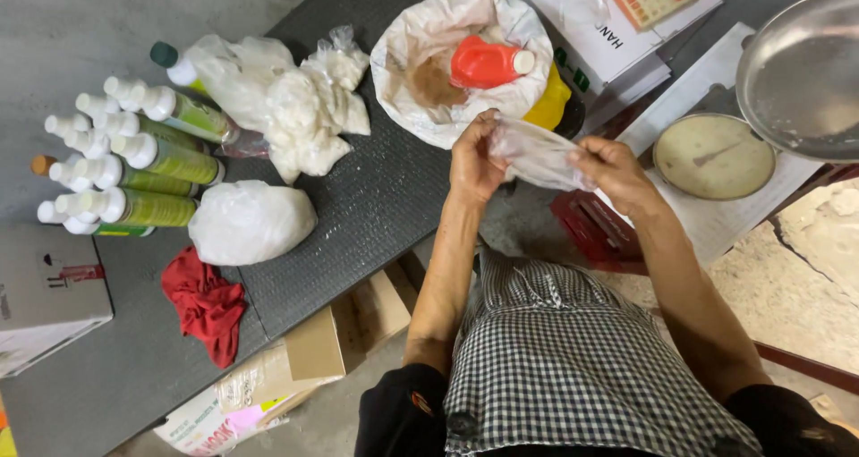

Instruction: Weighing white powder and sealing it in small plastic bags.

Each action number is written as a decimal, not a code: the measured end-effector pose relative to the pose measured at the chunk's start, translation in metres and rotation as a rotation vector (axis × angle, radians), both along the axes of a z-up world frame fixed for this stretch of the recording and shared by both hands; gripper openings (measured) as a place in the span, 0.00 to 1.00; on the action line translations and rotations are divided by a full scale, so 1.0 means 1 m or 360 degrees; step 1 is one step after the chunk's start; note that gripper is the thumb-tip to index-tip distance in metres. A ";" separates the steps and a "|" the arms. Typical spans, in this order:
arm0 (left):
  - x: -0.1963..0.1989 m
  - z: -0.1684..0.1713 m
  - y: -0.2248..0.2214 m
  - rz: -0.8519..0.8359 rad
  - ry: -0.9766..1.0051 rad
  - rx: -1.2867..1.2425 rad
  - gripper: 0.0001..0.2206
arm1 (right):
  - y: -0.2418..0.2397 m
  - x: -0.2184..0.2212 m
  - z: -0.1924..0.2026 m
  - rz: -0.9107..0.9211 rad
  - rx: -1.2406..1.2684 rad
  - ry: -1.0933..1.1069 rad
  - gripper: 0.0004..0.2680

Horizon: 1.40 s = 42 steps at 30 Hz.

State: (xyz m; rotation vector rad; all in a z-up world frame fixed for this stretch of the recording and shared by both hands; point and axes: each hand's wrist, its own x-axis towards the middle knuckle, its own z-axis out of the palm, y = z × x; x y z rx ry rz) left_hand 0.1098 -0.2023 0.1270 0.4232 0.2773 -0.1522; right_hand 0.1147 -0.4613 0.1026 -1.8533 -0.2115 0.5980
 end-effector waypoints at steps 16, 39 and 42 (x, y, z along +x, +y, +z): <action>0.020 -0.078 0.021 0.0000 0.0100 0.1005 0.10 | 0.017 0.021 0.004 -0.0375 0.1161 0.0863 0.04; -0.005 0.007 -0.019 0.0484 -0.0461 0.3019 0.17 | 0.004 0.005 0.021 -0.0199 0.1484 0.0449 0.12; -0.014 0.022 -0.028 0.0467 -0.0424 0.2918 0.17 | 0.010 -0.003 0.021 0.0078 -0.0087 -0.0961 0.13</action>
